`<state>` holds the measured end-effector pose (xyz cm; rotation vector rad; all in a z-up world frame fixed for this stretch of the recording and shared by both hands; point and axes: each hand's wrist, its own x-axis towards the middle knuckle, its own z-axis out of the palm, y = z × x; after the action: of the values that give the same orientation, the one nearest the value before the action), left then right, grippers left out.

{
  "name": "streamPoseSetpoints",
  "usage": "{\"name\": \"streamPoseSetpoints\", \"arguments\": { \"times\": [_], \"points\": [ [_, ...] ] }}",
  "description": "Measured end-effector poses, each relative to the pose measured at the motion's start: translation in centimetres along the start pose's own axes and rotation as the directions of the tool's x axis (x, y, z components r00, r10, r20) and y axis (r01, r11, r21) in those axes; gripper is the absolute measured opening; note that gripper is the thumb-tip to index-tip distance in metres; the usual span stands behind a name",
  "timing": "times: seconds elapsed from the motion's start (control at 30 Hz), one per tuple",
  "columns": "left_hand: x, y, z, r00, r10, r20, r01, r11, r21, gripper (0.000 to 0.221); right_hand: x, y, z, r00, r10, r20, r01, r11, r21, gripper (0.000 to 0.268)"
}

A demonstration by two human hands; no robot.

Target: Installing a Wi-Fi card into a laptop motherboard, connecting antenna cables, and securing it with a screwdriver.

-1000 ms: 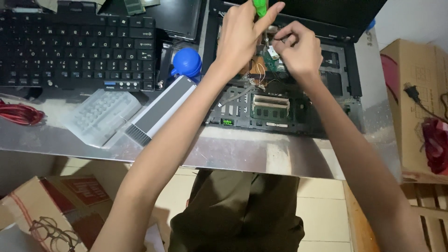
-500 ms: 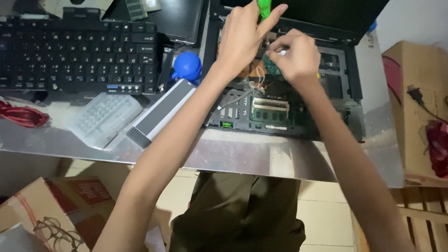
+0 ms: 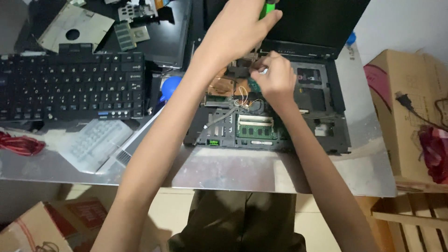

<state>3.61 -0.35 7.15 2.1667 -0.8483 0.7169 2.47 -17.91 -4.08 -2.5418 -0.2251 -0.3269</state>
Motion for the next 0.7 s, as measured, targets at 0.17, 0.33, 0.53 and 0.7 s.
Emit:
{"name": "streamPoseSetpoints", "arguments": {
  "times": [0.17, 0.33, 0.53, 0.7],
  "points": [
    [0.6, 0.7, -1.0, 0.995, 0.1, -0.015, -0.101, 0.995, -0.021, 0.013, -0.2, 0.1, 0.2, 1.0, -0.005, -0.029, 0.005, 1.0, 0.018, 0.008],
    [0.3, -0.2, -0.7, 0.989, 0.148, -0.028, -0.147, 0.989, 0.016, 0.016, 0.0, 1.0, 0.1, 0.999, -0.039, -0.003, 0.04, 0.992, 0.123, 0.01],
    [0.2, -1.0, 0.0, 0.989, 0.146, -0.02, -0.146, 0.989, 0.003, 0.01, -0.1, 1.0, 0.0, 0.994, -0.102, -0.031, 0.105, 0.985, 0.139, 0.007],
    [0.3, -1.9, 0.1, 0.999, 0.031, -0.021, -0.032, 0.999, -0.013, 0.017, -0.7, -1.0, -1.2, 0.999, 0.006, 0.039, -0.009, 0.997, 0.073, 0.012]
  ]
}}
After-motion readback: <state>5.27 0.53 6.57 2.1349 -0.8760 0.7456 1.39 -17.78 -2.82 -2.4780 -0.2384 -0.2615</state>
